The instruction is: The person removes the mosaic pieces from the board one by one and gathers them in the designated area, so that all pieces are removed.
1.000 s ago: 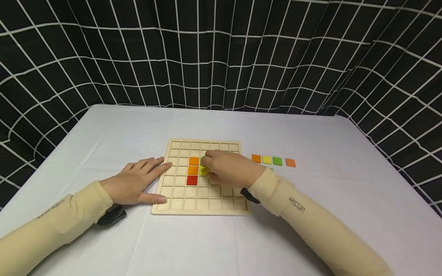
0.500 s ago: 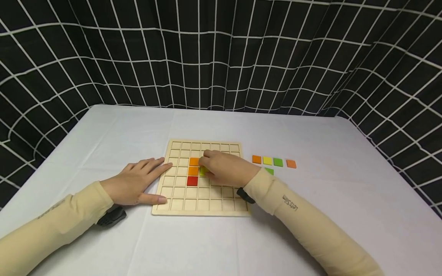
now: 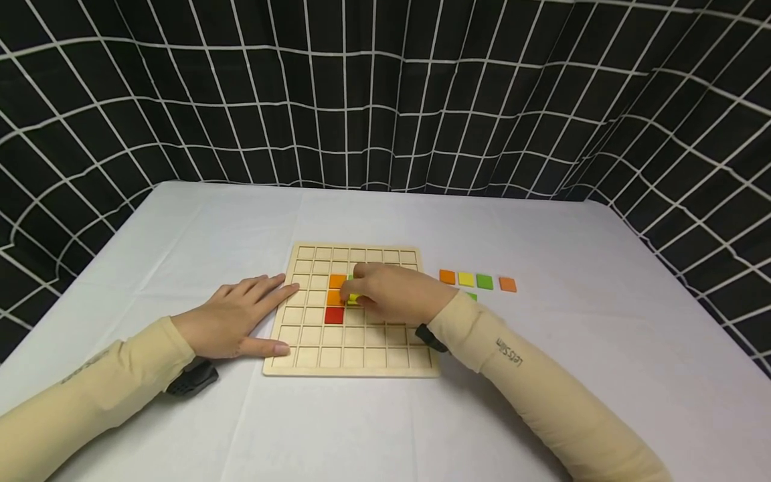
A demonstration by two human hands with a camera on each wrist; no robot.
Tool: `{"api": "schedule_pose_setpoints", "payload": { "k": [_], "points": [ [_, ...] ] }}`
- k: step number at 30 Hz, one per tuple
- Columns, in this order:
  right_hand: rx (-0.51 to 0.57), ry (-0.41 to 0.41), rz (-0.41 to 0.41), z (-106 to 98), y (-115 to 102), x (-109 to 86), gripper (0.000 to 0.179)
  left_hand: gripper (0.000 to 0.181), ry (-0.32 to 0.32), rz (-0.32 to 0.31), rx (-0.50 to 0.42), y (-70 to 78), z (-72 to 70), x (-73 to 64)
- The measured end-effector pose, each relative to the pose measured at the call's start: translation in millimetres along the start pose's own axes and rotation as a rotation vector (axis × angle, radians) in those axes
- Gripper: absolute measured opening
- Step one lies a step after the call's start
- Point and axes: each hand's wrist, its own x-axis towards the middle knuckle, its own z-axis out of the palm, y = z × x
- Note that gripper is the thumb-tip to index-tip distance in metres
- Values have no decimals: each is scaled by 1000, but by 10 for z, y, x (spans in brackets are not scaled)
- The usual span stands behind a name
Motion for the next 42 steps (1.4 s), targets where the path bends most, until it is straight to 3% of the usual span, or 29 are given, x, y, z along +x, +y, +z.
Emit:
{"api": "schedule_pose_setpoints", "payload": {
  "k": [8, 18, 28, 33, 42],
  "points": [
    [25, -39, 39, -36, 1, -20, 25, 94, 1, 0, -14, -5, 7, 0],
    [58, -32, 42, -42, 19, -40, 24, 95, 11, 9, -19, -11, 22, 9],
    [4, -20, 35, -42, 37, -42, 19, 93, -2, -4, -20, 15, -14, -17],
    [-30, 9, 27, -104, 59, -62, 17, 94, 1, 3, -13, 4, -3, -11],
    [-25, 37, 95, -321, 53, -175, 19, 93, 2, 2, -27, 0, 2, -9]
  ]
}}
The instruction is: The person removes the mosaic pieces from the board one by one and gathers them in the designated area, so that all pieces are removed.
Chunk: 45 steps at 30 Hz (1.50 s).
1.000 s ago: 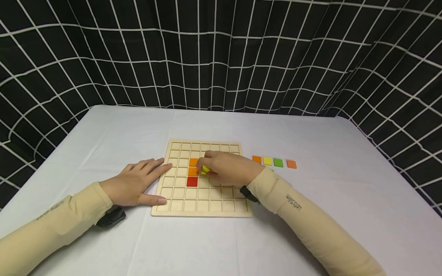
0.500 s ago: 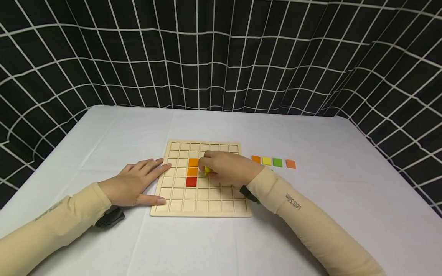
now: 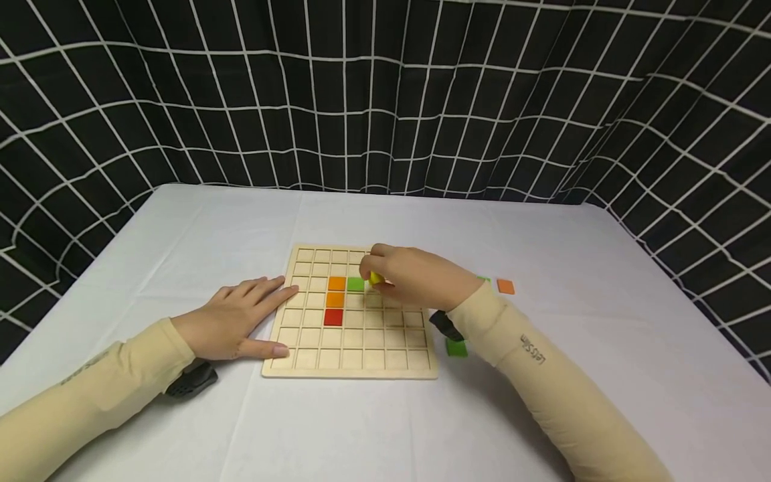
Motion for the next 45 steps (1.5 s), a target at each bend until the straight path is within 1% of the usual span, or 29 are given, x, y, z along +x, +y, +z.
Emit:
{"api": "schedule_pose_setpoints", "payload": {
  "k": [5, 9, 11, 15, 20, 22, 27, 29, 33, 36, 41, 45],
  "points": [
    [-5, -22, 75, -93, 37, -166, 20, 95, -22, -3, 9, 17, 14, 32],
    [-9, -24, 102, -138, 117, -341, 23, 96, -18, -13, 24, -4, 44, 47],
    [-6, -34, 131, -147, 160, -445, 24, 97, -10, -9, 27, -18, 58, 56],
    [-10, -48, 199, -114, 247, -652, 24, 99, 0, -10, 27, -54, 95, 84],
    [-47, -37, 238, -28, 381, -878, 25, 97, 18, -4, 32, -89, 128, 94],
    [-68, -41, 267, -6, 433, -948, 24, 97, 26, 6, 36, -98, 137, 96],
    [-107, -103, 391, 6, 522, -1070, 19, 100, 43, 26, 43, -90, 135, 100],
    [-108, -129, 418, 9, 549, -1109, 17, 99, 51, 29, 41, -85, 130, 101],
    [-118, -143, 428, 18, 600, -1179, 16, 97, 57, 27, 31, -68, 117, 95],
    [-110, -140, 429, 30, 629, -1200, 17, 96, 65, 25, 26, -43, 85, 54],
    [-65, -125, 391, 67, 678, -1201, 17, 92, 80, 25, 36, -14, 49, -18],
    [-74, -115, 392, 100, 717, -1252, 19, 91, 80, 38, 37, -8, 58, -5]
  ]
}}
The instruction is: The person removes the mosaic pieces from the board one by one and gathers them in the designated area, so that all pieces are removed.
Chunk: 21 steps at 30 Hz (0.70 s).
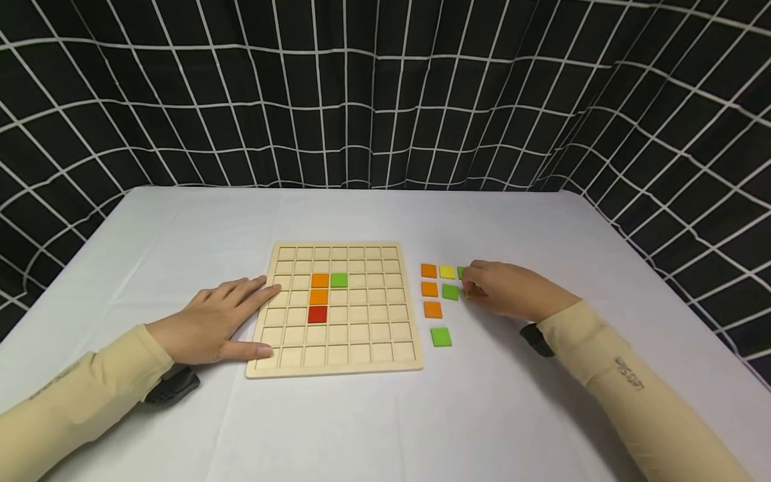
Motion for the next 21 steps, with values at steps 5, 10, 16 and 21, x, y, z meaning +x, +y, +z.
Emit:
{"api": "schedule_pose_setpoints", "payload": {
  "k": [5, 10, 16, 21],
  "points": [
    [-12, 6, 4, 13, 20, 2, 20, 93, -10, -3, -16, 5, -15, -5],
    [-23, 22, 1, -8, 1, 16, 19, 93, -2, -6, -19, -13, -3, -17],
    [-14, 57, -6, -36, -20, 25, 19, 94, 18, 3, -7, -29, 24, -8],
    [-24, 27, 0, -95, -48, 43, 17, 93, 1, 0, -10, -7, 4, 0]
  ]
}}
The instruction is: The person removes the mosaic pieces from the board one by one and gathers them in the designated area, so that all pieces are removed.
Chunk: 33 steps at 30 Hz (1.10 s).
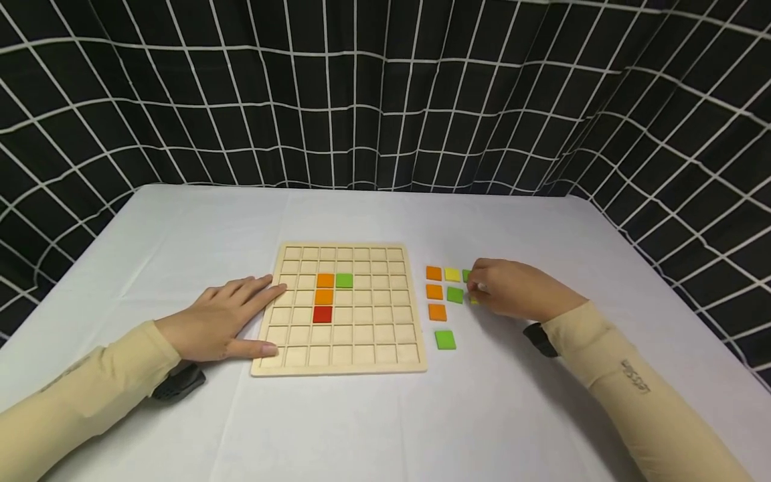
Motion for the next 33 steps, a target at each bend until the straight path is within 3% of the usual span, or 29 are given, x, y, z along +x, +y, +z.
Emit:
{"api": "schedule_pose_setpoints", "payload": {
  "k": [4, 9, 13, 20, 26, 33],
  "points": [
    [-4, 1, -34, -93, -88, 81, 15, 94, -19, -15, -10, -22, 17, 5],
    [-9, 30, -136, -194, -266, 212, 13, 97, -20, -32, -13, -88, 109, 30],
    [-5, 35, -176, -229, -407, 338, 10, 96, -31, -28, -13, -32, 37, 31],
    [-13, 18, -275, -233, -739, 654, 6, 93, -68, -39, -13, 21, -63, 5],
    [-26, -4, -335, -220, -1038, 915, 3, 94, -60, -39, -16, 3, -65, -20],
    [-31, -40, -378, -107, -1193, 1100, 12, 94, -52, -27, -26, -12, -22, 0]
  ]
}}
